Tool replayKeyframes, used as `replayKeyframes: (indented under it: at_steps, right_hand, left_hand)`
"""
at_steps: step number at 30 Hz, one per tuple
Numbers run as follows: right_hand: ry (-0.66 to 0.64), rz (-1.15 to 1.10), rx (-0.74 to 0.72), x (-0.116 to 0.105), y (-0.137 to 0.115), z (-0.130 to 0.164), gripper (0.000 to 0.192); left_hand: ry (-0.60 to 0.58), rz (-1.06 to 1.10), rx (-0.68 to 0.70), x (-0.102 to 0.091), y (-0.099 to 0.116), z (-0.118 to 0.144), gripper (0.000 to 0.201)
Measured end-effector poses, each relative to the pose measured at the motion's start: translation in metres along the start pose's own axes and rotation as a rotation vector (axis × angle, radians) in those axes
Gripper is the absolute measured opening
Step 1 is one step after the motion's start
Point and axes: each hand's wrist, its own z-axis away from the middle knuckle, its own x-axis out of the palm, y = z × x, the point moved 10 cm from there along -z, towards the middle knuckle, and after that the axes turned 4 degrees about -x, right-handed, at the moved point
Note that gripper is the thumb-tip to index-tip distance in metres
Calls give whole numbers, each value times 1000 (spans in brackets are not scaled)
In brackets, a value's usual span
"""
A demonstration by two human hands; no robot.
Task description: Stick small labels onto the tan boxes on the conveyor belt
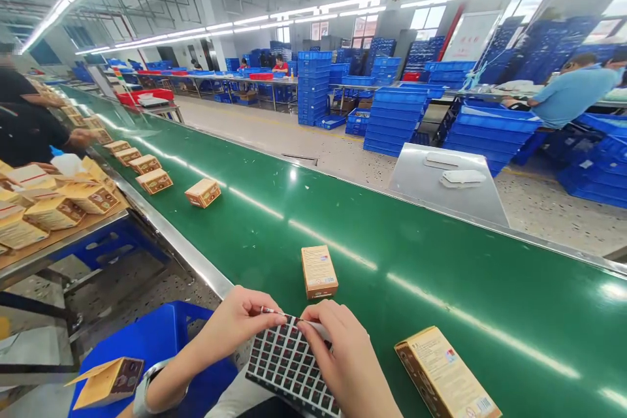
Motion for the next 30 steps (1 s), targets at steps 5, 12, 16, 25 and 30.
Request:
replayKeyframes:
  at_steps: [5, 12, 16, 25, 30]
  right_hand:
    - [44, 9, -3, -13, 6, 13, 26]
    - [98, -32, 67, -28, 14, 22, 25]
    - [113, -50, 84, -27, 15, 22, 27]
    - [106, -108, 126, -21, 20, 20, 28]
    - [48, -112, 165, -19, 23, 18, 30]
  left_hand:
    - [-128, 76, -44, 21, -3, -7, 32]
    - [-265, 113, 47, 38, 9, -7, 36]
    - [-218, 76, 59, 35, 11, -8, 43]
    - [-164, 106, 82, 32, 7, -11, 49]
    - [-184, 134, 41, 34, 1, -15, 46]
